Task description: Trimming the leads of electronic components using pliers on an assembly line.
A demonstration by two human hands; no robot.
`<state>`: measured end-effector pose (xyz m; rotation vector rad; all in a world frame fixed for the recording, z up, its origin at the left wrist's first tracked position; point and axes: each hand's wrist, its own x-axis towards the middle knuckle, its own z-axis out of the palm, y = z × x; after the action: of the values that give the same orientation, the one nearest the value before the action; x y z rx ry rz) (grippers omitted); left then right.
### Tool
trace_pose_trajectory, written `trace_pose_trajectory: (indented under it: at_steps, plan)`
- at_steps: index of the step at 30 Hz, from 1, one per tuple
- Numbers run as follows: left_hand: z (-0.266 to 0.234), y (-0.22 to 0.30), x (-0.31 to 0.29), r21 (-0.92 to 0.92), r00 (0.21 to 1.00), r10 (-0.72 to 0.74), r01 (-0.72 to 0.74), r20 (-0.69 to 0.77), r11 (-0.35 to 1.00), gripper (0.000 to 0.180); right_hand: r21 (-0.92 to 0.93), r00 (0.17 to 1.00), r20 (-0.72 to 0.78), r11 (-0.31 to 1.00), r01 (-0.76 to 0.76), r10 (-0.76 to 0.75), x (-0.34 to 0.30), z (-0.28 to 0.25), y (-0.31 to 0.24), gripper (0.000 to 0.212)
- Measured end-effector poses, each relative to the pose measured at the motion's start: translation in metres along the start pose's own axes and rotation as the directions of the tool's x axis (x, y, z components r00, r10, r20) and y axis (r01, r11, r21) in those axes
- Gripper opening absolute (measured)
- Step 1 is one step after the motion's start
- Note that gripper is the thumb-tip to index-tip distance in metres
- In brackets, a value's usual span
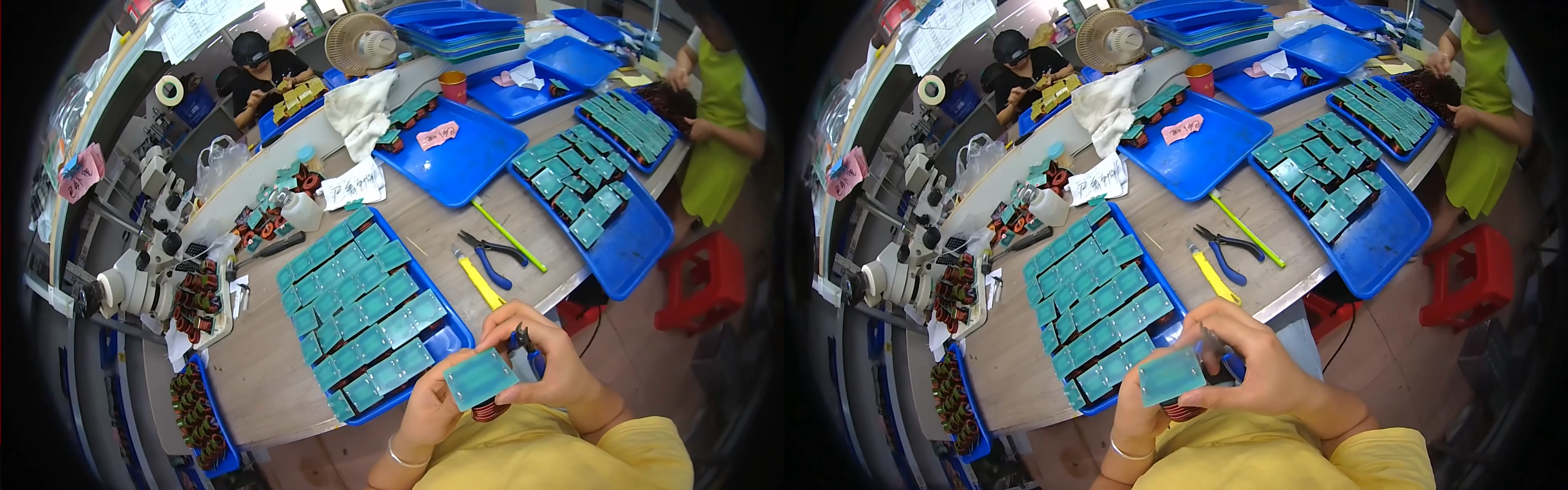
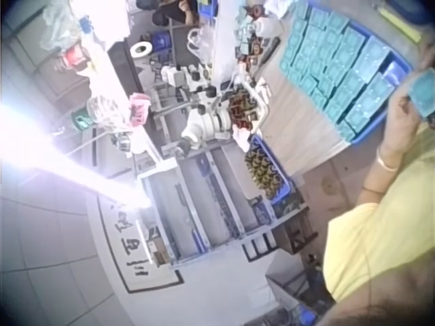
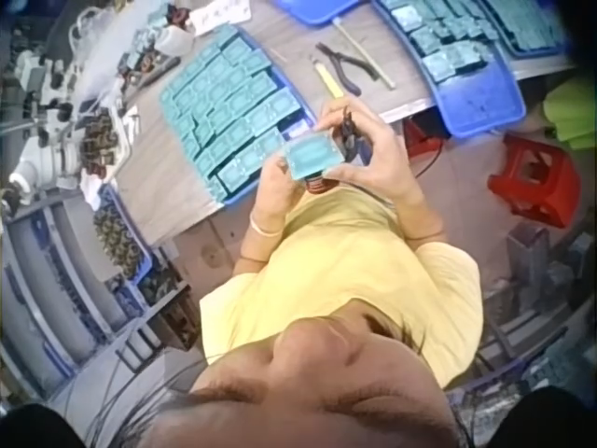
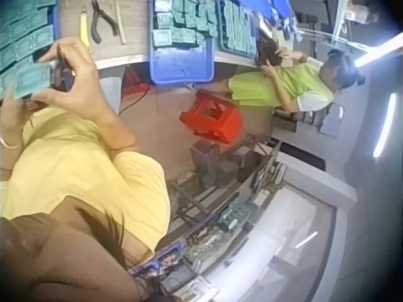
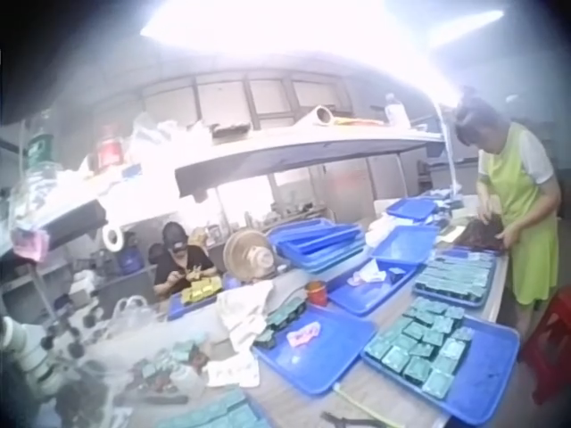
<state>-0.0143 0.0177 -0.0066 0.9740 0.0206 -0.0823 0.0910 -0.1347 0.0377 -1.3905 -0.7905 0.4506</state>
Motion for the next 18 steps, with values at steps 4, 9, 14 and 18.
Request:
trace_pose_trajectory:
  at_steps: [4, 9, 14, 18]
  plan:
    - [0.005, -0.001, -0.004, -0.073, 0.997, 0.008, -0.013, -0.076, 0.997, 0.056, -0.043, 0.999, -0.022, 0.999, 0.024, -0.025, -0.001, 0.003, -0.003, 0.05]
    - [0.018, 0.005, -0.004, -0.025, 0.975, 0.216, -0.217, -0.044, 0.976, 0.071, -0.151, 0.986, -0.053, 0.978, 0.147, -0.156, -0.001, 0.005, -0.001, 0.05]
    - [0.013, 0.002, -0.007, 0.032, 0.966, 0.247, -0.245, -0.079, 0.969, 0.071, -0.184, 0.981, -0.059, 0.968, 0.172, -0.186, -0.001, 0.006, 0.001, 0.05]
    - [0.019, 0.007, -0.007, -0.031, 0.976, 0.203, -0.206, -0.083, 0.978, 0.067, -0.206, 0.982, -0.066, 0.966, 0.159, -0.176, -0.001, 0.007, 0.001, 0.048]
